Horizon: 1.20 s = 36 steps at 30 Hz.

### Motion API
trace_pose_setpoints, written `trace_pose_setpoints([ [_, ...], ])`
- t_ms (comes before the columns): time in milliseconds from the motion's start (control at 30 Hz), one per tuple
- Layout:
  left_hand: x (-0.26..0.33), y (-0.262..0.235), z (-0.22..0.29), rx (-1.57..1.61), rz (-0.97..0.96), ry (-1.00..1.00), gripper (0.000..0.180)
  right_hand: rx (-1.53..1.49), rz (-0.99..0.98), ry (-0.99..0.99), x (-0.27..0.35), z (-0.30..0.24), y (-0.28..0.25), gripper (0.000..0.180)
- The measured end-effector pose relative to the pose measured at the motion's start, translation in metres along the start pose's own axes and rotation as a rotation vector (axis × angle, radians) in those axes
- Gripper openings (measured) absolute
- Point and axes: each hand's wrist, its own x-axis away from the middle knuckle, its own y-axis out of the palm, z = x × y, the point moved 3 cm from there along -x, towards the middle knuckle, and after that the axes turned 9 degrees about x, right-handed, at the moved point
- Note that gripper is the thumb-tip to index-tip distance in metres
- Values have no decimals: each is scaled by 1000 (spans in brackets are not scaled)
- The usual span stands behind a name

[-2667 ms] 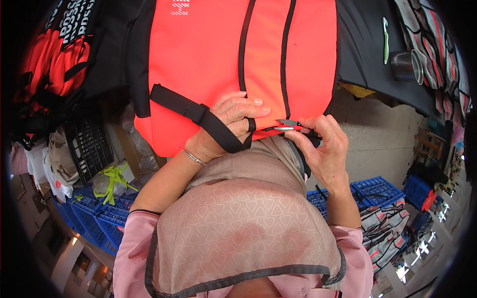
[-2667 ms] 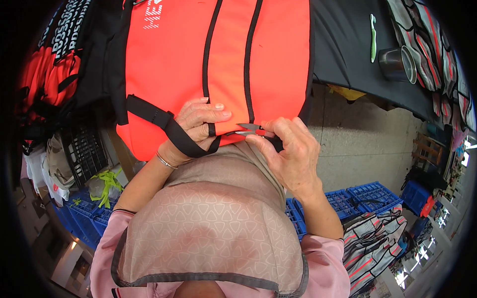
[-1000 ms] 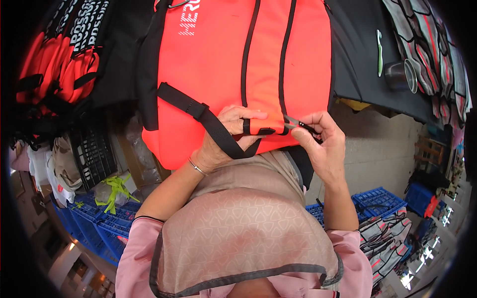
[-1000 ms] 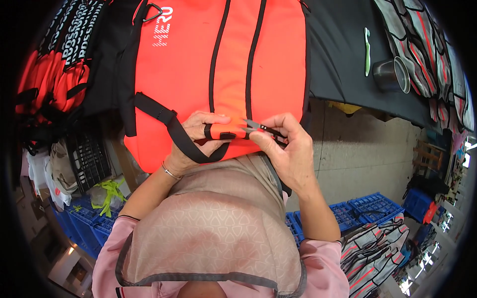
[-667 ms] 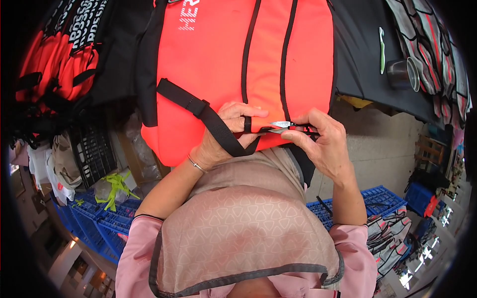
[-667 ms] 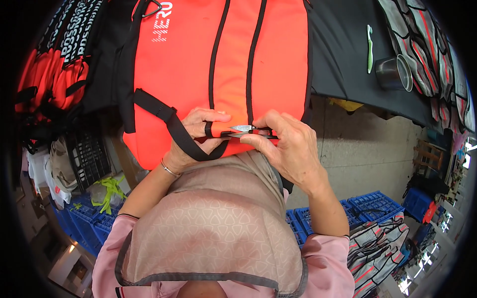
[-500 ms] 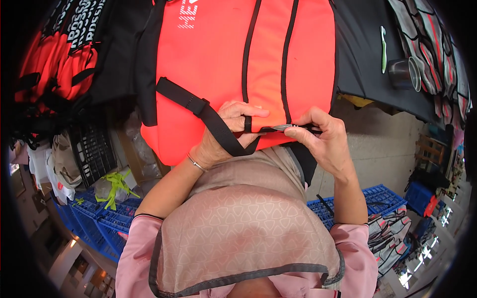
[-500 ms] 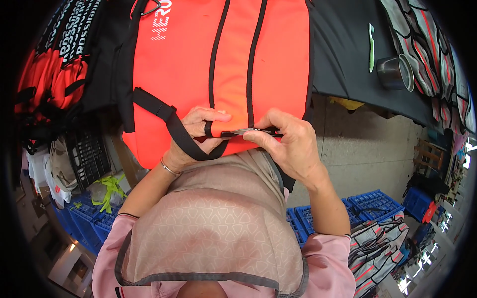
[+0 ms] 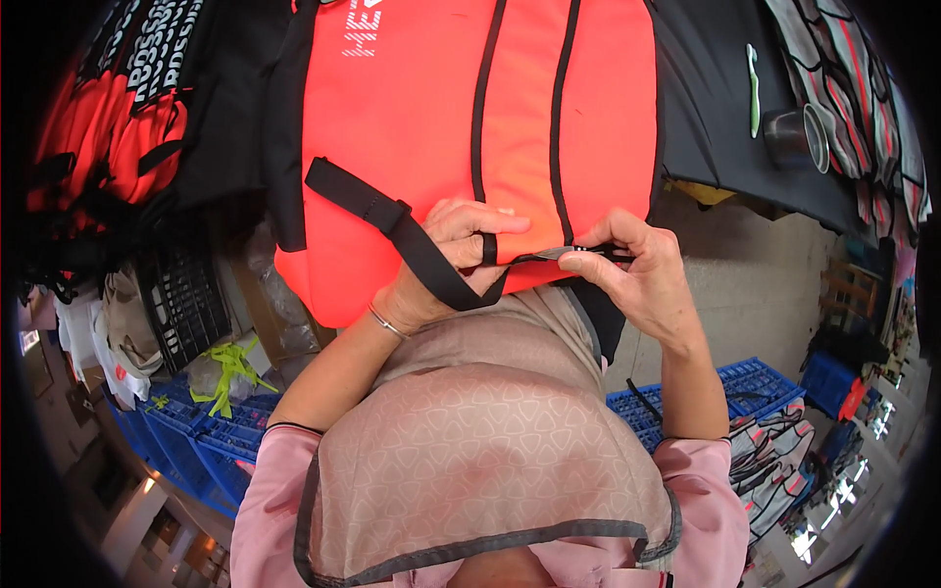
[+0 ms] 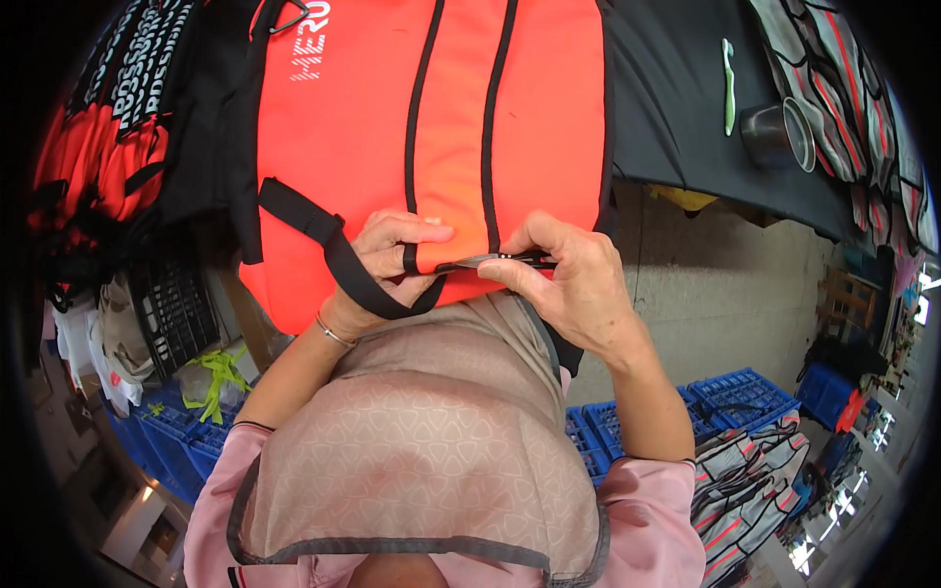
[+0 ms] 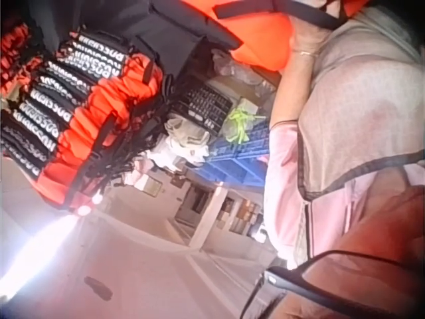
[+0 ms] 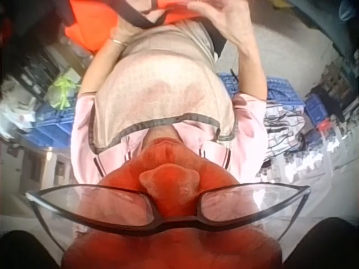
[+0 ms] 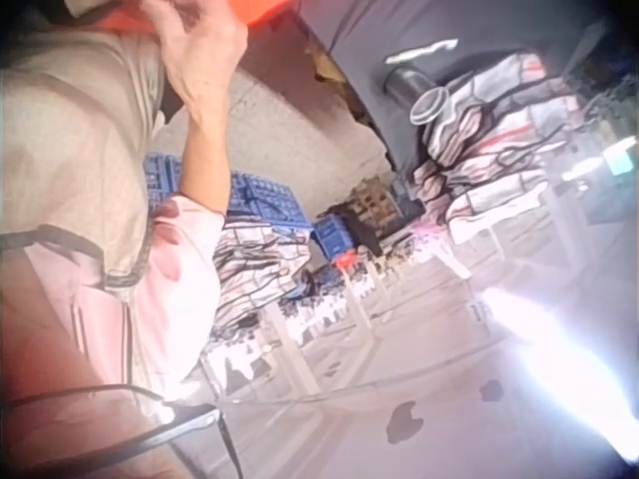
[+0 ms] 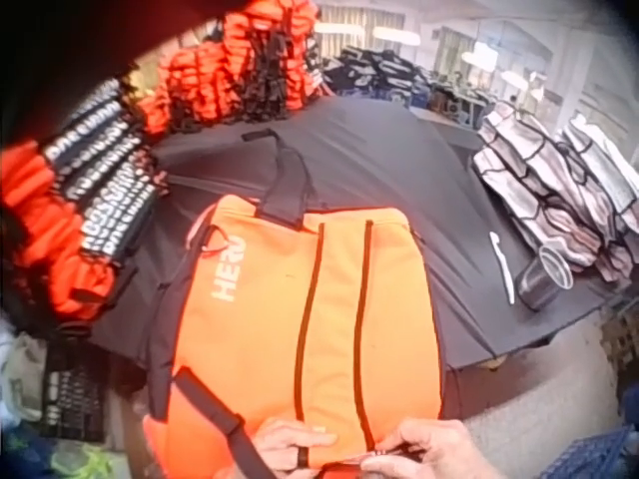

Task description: Inspecting and finishing components of a red backpack in a factory setting.

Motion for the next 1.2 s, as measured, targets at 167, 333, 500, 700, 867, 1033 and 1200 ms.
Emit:
trace_pose_setpoints([
  [167, -16, 8, 12, -258, -87, 200, 29, 0, 139, 69, 16, 4, -15, 21],
  [333, -32, 29, 15, -381, -133, 416, 13, 17, 422, 225, 51, 5, -23, 23],
  [500, -37, 47, 22, -523, -160, 465, 10, 193, 542, 254, 71, 13, -15, 28],
  [700, -32, 57, 19, -579, -168, 466, 9, 353, 553, 247, 72, 19, -8, 30],
  [867, -32, 58, 20, -620, -215, 451, 10, 443, 555, 230, 72, 15, -7, 29],
  [1033, -31, 59, 20, -605, -253, 388, 24, 649, 571, 179, 69, 5, -5, 29],
  [1200, -29, 64, 14, -584, -243, 415, 7, 814, 612, 134, 66, -1, 3, 29],
])
